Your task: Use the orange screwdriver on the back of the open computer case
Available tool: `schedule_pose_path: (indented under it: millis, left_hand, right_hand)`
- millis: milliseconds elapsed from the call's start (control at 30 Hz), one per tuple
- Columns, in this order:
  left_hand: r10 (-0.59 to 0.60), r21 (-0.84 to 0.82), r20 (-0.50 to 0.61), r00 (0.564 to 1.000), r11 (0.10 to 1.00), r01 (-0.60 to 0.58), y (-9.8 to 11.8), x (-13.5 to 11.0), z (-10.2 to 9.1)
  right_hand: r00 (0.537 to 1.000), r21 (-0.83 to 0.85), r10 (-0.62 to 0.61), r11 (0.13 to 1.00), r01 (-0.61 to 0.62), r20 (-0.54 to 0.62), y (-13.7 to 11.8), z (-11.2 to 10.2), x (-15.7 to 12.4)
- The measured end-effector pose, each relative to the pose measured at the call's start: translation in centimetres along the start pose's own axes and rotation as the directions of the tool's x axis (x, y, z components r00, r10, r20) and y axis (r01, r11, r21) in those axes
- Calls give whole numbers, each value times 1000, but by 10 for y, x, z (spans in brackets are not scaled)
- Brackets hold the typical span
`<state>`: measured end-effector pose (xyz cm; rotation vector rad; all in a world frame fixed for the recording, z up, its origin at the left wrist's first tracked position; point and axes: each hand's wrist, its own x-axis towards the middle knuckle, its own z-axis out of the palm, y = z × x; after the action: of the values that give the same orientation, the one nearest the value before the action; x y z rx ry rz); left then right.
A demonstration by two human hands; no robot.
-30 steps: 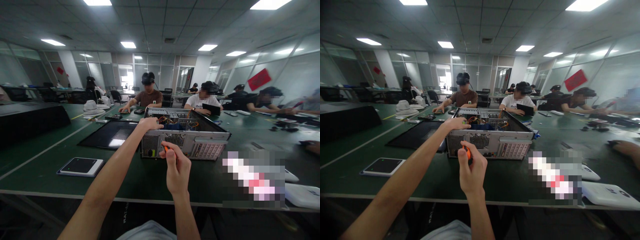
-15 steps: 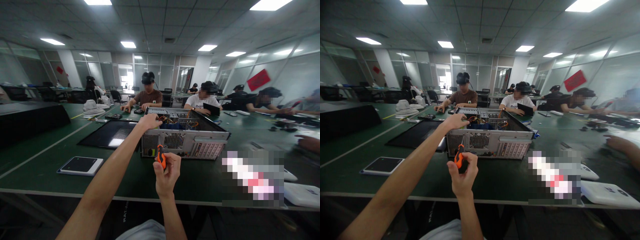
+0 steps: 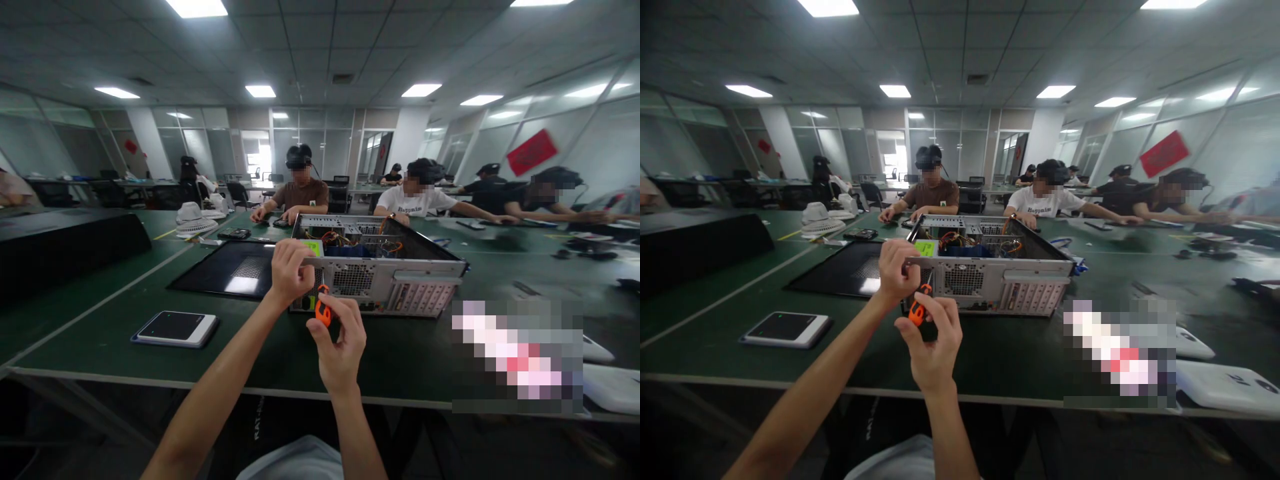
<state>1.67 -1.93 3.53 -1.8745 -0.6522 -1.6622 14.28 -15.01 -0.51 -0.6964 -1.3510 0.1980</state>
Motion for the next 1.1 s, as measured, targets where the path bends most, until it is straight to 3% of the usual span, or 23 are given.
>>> schedule_pose_path:
  millis: [133,233,433,533,633,800,933,1100]
  left_hand:
    - [169,-57,68,983,985,-165,11,-16,4]
    - [207,-54,109,972,978,-202,18,-12,10]
    - [66,-46,205,977,997,-58,25,-6,28]
    - [71,-19,221,973,997,-69,25,-8,32]
    - [91,-6,244,965,996,-93,25,-9,31]
    - [-7,61,291,957,998,-11,28,-13,33]
    - [-50,110,222,974,994,26,31,-15,37]
    - [-56,117,241,969,993,29,30,-15,37]
  right_hand:
    - [996,44,-7,999,11,-91,3,4,-3]
    - [982,156,13,988,16,-187,7,7,-6]
    - [981,44,-107,992,116,-162,7,3,-5]
    - [974,-4,-122,992,123,-192,5,-1,-4]
    - [978,8,-103,994,106,-182,3,-2,-4]
    - [962,138,2,990,37,-275,4,3,-11]
    - [966,152,43,988,-4,-255,3,3,-12]
    - [986,140,56,990,-34,-160,-1,2,-12]
